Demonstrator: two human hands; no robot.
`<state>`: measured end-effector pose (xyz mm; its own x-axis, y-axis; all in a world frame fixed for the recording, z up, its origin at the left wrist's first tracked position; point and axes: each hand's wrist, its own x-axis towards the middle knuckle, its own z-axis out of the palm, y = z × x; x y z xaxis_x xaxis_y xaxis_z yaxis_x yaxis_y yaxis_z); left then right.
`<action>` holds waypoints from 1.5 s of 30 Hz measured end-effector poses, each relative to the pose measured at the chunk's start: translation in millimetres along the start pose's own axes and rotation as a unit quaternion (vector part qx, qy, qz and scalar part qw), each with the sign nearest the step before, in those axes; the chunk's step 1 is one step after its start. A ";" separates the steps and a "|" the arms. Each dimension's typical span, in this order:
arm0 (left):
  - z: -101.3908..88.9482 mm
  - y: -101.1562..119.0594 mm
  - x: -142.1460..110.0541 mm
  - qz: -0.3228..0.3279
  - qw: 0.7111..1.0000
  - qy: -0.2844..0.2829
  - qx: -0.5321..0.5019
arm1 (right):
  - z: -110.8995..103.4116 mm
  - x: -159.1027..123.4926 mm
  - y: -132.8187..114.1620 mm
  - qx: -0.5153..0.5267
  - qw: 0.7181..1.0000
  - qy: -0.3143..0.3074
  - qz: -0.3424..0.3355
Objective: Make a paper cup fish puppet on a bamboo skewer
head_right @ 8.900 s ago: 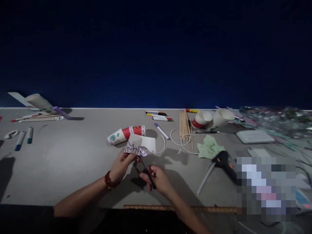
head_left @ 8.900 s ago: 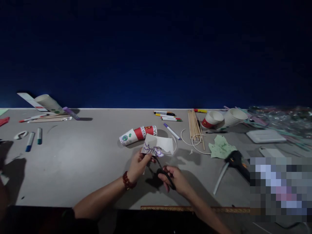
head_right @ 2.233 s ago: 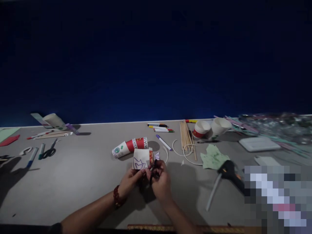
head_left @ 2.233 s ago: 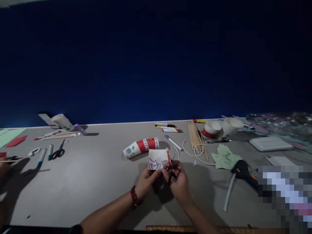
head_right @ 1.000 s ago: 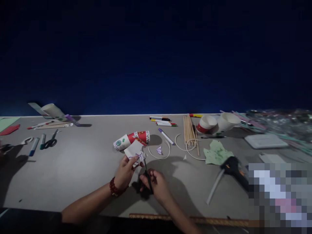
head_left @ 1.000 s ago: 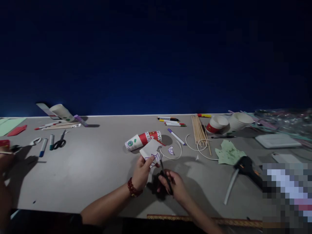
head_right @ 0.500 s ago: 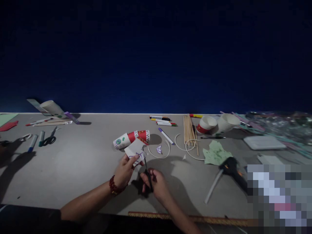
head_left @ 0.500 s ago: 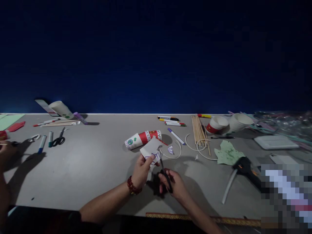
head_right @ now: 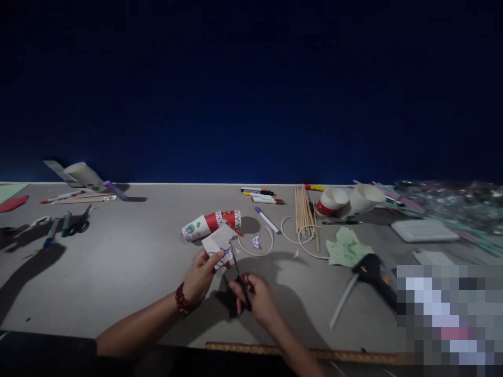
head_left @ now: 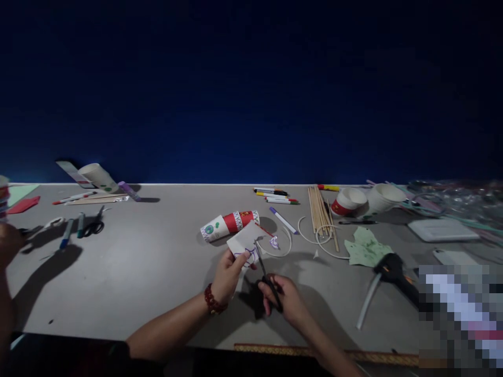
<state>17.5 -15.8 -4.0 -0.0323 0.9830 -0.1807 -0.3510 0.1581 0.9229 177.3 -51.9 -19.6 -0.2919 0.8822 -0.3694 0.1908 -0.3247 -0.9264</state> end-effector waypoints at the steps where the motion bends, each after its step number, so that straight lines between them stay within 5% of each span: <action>1: 0.5 1.1 -0.3 -0.001 1.000 0.001 0.001 | -1.3 -0.5 -0.8 -0.005 1.000 -0.003 0.001; 22: 0.9 9.8 3.6 0.006 1.000 -0.020 0.012 | -8.7 -2.1 9.2 -0.045 0.999 0.017 0.000; 33: 7.2 8.4 -1.3 -0.051 0.993 -0.101 -0.034 | -6.8 -8.7 26.1 -0.041 0.998 0.047 -0.013; 45: 3.6 12.3 4.8 -0.029 0.998 -0.062 -0.012 | -7.8 -13.9 4.2 -0.036 0.999 0.016 0.016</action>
<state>16.5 -8.9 7.7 0.1042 0.9763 -0.1898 -0.3706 0.2152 0.9035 189.5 -62.9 -17.8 -0.2538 0.8827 -0.3955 0.2678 -0.3287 -0.9056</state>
